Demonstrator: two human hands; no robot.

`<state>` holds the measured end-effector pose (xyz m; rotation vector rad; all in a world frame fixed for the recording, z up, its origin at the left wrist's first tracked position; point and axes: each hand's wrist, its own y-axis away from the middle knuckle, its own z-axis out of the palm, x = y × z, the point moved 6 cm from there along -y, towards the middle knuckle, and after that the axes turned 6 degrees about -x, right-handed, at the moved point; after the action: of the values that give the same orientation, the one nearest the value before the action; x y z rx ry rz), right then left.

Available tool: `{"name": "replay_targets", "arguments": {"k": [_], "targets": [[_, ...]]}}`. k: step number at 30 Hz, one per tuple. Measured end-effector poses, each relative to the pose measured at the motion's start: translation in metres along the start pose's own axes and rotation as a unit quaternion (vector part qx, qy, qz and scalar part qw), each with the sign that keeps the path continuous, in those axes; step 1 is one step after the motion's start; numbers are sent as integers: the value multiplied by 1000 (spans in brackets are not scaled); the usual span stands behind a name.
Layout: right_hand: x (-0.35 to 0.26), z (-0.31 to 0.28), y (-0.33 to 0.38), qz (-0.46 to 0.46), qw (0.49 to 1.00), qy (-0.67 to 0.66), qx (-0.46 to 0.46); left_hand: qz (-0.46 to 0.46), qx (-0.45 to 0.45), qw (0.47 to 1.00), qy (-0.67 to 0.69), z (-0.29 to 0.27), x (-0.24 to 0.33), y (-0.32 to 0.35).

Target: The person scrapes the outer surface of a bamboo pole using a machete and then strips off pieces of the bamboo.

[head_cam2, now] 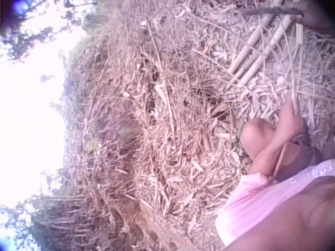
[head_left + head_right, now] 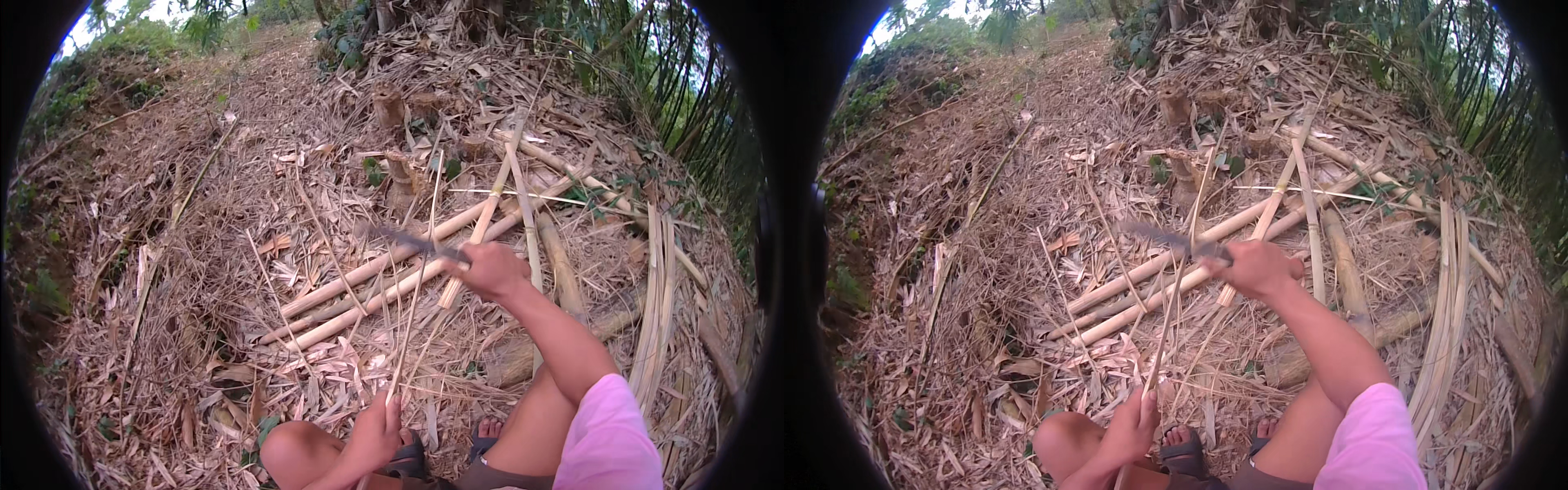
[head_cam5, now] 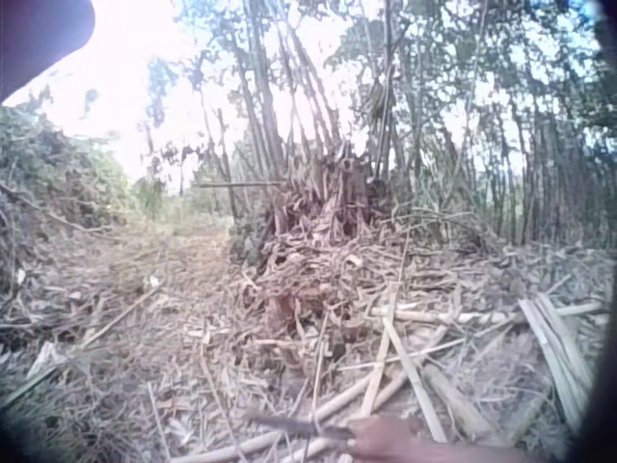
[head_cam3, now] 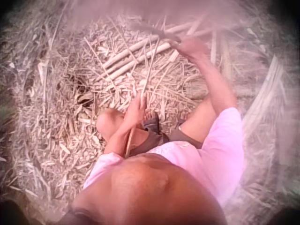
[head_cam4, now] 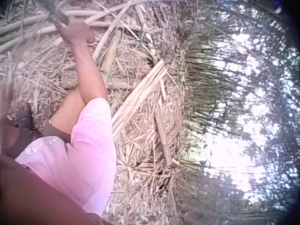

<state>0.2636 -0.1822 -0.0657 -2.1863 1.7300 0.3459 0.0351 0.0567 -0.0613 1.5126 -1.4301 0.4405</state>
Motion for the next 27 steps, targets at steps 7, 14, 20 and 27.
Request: {"name": "replay_targets", "arguments": {"k": [7,14,20,27], "targets": [[75,-13,-15,142,985,-83,56,37,-83,996,-20,25,-12,15],[105,-26,-10,218,969,-75,93,21,-74,995,55,14,-16,26],[171,-29,3,343,898,-225,157,-71,-129,937,315,16,-16,15],[51,-29,3,121,936,-312,112,-57,-183,853,485,11,21,-27]]}}
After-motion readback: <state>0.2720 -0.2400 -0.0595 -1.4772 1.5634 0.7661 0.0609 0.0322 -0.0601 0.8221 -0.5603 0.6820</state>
